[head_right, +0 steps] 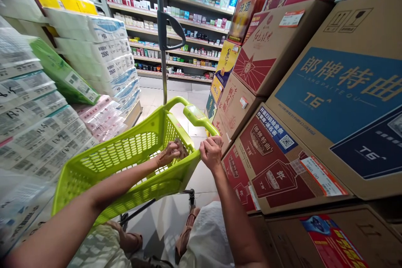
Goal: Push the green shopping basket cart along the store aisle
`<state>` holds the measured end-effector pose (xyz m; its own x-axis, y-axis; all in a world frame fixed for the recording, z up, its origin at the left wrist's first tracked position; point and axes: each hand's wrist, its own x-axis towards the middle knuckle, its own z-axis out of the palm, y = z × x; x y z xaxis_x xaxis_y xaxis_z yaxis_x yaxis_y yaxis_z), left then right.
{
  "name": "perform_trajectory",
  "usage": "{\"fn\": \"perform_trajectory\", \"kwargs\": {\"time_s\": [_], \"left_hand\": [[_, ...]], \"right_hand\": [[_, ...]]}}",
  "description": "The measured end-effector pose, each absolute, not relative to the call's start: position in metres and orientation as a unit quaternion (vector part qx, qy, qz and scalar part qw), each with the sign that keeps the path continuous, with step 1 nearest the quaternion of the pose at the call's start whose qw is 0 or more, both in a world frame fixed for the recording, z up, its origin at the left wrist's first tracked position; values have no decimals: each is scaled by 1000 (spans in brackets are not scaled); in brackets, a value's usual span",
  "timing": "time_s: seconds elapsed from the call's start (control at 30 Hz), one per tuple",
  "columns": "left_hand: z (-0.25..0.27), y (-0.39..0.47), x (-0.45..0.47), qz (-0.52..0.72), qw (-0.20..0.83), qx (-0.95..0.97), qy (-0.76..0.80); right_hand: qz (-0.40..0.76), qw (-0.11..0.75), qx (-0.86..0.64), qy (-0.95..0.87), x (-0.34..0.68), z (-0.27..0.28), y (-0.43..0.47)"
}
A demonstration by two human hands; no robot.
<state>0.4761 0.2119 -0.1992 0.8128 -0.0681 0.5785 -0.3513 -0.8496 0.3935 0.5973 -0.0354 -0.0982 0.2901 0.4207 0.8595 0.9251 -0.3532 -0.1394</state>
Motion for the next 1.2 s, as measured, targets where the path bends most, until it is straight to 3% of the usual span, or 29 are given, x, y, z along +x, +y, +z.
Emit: {"fn": "perform_trajectory", "kwargs": {"time_s": [0.2, 0.33, 0.5, 0.63, 0.9, 1.2], "left_hand": [[-210, 217, 518, 252, 171, 919, -251], [-224, 230, 496, 245, 228, 924, -184], [-204, 226, 511, 305, 262, 914, -51], [-202, 214, 505, 221, 310, 923, -61], [-211, 225, 480, 209, 399, 893, 11], [-218, 227, 480, 143, 365, 920, -9]], "right_hand": [[-372, 330, -744, -446, 596, -99, -37], [-380, 335, -730, -459, 595, -99, -38], [-375, 342, -731, -456, 594, -101, -40], [-372, 335, -741, -448, 594, -103, -40], [-368, 334, -743, -448, 591, -102, -43], [-370, 337, -740, -450, 593, -103, -43]]}}
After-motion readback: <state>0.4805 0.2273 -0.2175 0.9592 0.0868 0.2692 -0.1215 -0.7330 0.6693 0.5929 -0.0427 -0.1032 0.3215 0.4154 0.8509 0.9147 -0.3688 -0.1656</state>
